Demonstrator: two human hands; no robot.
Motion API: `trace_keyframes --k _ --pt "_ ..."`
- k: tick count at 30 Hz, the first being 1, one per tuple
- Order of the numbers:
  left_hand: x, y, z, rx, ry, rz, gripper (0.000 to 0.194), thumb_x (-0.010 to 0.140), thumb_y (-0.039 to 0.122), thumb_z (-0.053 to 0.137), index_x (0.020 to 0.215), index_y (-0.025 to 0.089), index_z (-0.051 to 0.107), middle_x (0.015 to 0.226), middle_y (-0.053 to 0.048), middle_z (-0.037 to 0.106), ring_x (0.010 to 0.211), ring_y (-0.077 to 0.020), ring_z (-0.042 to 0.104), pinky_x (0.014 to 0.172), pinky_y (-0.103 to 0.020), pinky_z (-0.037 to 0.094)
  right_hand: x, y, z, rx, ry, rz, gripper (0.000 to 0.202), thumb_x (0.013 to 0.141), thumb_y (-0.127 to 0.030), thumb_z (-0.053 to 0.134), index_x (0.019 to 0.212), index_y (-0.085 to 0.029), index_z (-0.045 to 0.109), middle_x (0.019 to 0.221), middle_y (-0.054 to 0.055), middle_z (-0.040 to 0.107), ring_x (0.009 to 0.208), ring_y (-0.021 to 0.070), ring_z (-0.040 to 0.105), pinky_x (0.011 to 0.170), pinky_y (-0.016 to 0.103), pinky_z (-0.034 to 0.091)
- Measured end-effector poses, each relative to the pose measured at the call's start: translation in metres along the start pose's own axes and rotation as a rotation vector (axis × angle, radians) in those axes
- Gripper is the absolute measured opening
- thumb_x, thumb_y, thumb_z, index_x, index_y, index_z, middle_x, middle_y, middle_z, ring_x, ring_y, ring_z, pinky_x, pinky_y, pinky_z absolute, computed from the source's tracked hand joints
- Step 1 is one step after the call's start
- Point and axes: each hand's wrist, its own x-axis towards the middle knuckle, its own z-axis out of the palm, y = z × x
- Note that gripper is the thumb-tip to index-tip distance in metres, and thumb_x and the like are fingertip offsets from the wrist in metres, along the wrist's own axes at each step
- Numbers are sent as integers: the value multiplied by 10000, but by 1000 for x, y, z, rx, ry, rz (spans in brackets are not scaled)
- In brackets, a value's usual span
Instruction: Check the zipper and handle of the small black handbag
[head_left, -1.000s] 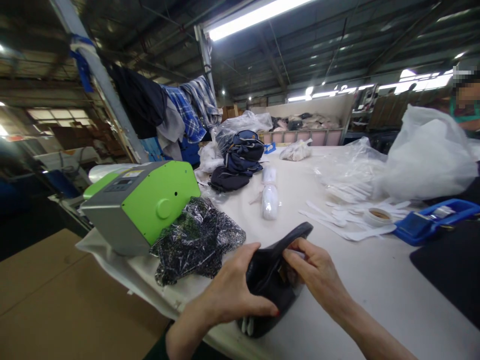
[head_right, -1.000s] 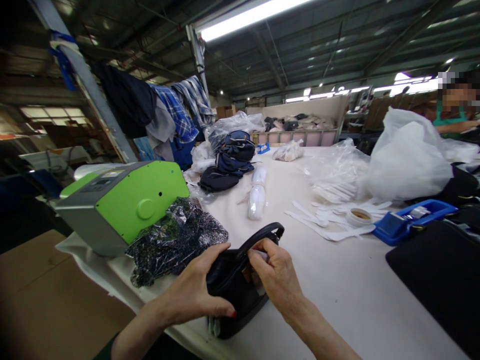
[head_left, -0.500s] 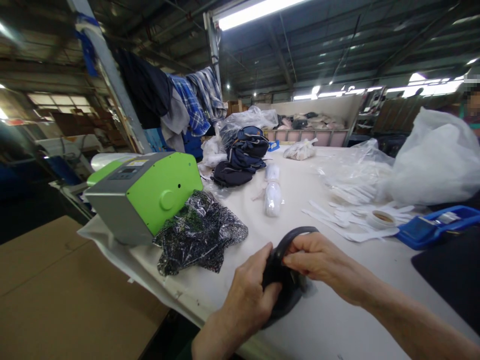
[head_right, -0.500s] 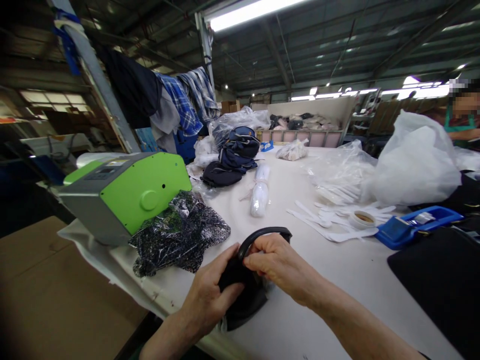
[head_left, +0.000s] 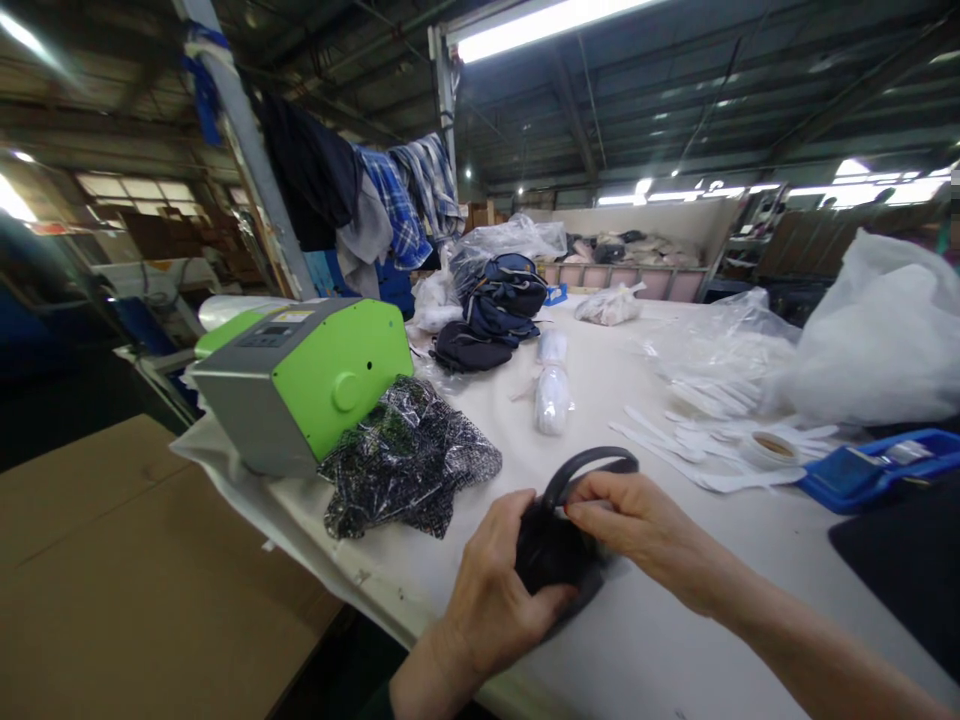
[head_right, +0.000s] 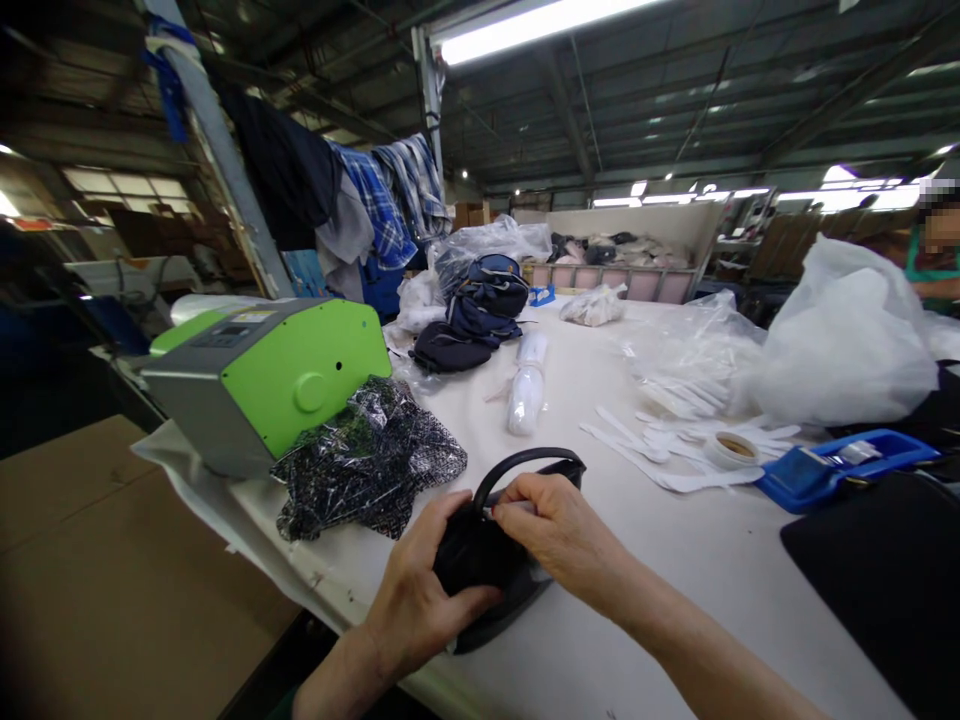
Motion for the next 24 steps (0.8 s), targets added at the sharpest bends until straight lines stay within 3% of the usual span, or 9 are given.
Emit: trace_keyframes --k 3,5,12,16,21,24 --pt "-4 -4 1 -47 14 -59 714 548 128 753 1198 160 461 1133 -74 589 1031 -230 559 959 -344 455 1 4 1 16 -2 2 242 697 -374 497 632 -146 547 571 -23 457 546 97 391 509 223 285" --pt "-6 -9 4 -47 48 -26 673 589 153 740 1199 170 457 1133 -74 593 1030 -226 567 955 -338 463 0 4 1 -2 5 -17 250 707 -383 499 634 -148 547 573 -22 458 547 100 393 505 225 284" --pt "-11 -26 14 184 211 417 492 814 336 578 1224 170 364 1194 -171 534 1116 -253 528 928 -382 490 -3 3 -2 70 8 3 250 695 -383 524 622 -146 557 548 -27 447 523 92 377 484 218 271" --pt "-10 -24 10 335 195 462 421 862 348 510 1190 102 413 1201 -229 514 1128 -281 517 896 -400 515 -3 4 -2 70 12 3 249 699 -380 539 627 -142 552 549 -29 446 516 84 374 466 205 266" --pt "-13 -22 8 464 278 579 372 860 301 527 1147 76 454 1191 -257 494 1060 -305 551 826 -417 549 -3 6 -2 36 4 -11 258 718 -389 531 640 -144 548 549 -37 425 511 79 356 459 203 255" --pt "-15 -21 12 489 286 512 356 857 292 521 1135 78 465 1189 -258 492 1048 -320 555 815 -434 553 -2 7 -1 8 15 -31 261 737 -390 519 654 -146 561 555 -33 430 514 83 353 461 210 254"
